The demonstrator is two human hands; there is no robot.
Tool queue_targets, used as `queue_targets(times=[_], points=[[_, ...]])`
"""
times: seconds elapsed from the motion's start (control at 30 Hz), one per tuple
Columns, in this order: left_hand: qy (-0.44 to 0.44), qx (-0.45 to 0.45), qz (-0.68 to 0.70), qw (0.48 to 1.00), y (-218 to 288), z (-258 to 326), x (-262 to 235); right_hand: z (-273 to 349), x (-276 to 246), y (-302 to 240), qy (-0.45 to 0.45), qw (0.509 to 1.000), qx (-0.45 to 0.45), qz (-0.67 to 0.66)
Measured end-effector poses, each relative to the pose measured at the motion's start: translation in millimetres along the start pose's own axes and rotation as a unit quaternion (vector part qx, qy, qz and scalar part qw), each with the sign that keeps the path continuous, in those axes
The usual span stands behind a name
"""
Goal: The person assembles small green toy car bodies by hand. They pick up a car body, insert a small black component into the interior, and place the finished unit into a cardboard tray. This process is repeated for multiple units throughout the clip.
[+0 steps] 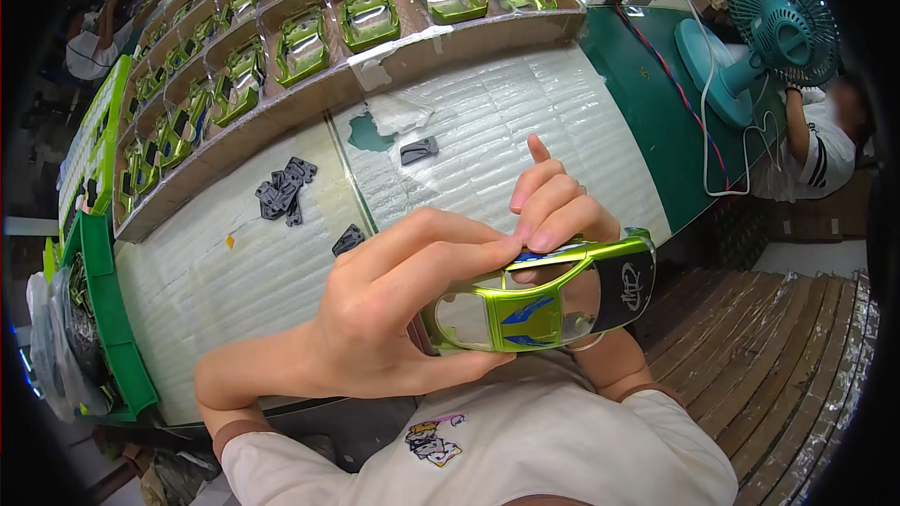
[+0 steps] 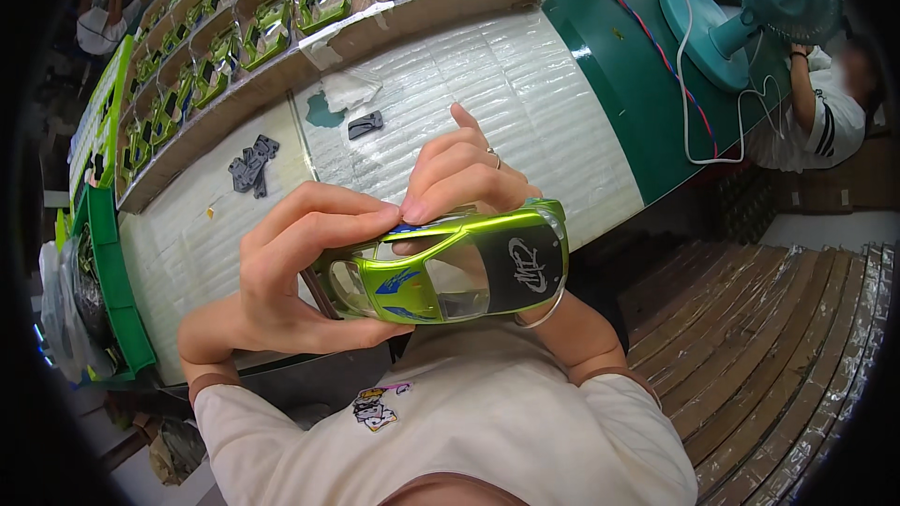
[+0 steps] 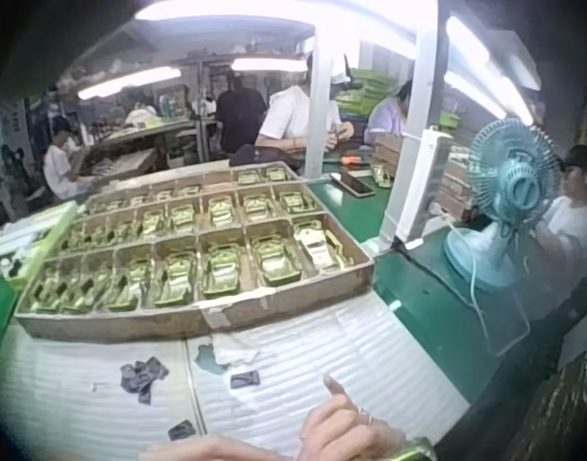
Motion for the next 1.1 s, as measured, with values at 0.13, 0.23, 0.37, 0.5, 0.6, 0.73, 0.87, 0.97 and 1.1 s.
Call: queue_targets(times=[0.13, 0.23, 0.37, 0.5, 0.6, 0.73, 0.87, 0.97, 1.1], points=[[-0.001, 0.002, 0.001, 1.0, -1.2, 1.5, 0.8, 1.0, 0.2, 1.0, 0.009, 1.0, -0.004, -0.009], [-0.006, -0.007, 0.005, 1.0, -1.6, 1.4, 0.9, 0.9, 0.2, -1.5, 0.019, 1.0, -0.005, -0.013], [-0.027, -0.018, 0.052, 0.998, -3.8, -1.3, -0.3, 0.3, -5.8, -3.0, 0.006, 0.999, -0.02, 0.027], [-0.096, -0.207, 0.414, 0.881, -27.3, 4.8, 0.0, 0.9, -6.3, -6.0, 0.002, 0.999, -0.01, 0.042], [-0.193, -0.421, 0.61, 0.643, -29.8, 4.4, 0.6, -4.4, -4.5, -12.4, -0.017, 0.996, -0.038, 0.082], [-0.225, -0.411, 0.553, 0.689, -31.8, 8.4, 9.7, -10.3, -17.1, -7.2, -0.129, 0.991, -0.034, 0.023], [-0.122, -0.296, 0.474, 0.82, -28.5, -14.5, -8.1, -2.9, -28.1, -5.6, 0.011, 0.972, 0.209, -0.104], [0.026, -0.229, 0.319, 0.92, -39.0, -58.2, -52.9, 7.7, -37.6, 1.6, 0.137, 0.958, 0.238, -0.086], [0.193, -0.189, -0.111, 0.956, -111.6, -141.8, -119.5, 15.3, -38.9, -0.2, 0.038, 0.969, 0.242, 0.019]])
Point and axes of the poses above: each hand's wrist, its own z-axis away from the middle knuckle, its own x-axis out of the palm, y = z × x, the point moved 1 cm from there along -z, towards the middle knuckle, and after that the axes turned 1 degree about x, right-handed, at the moved point
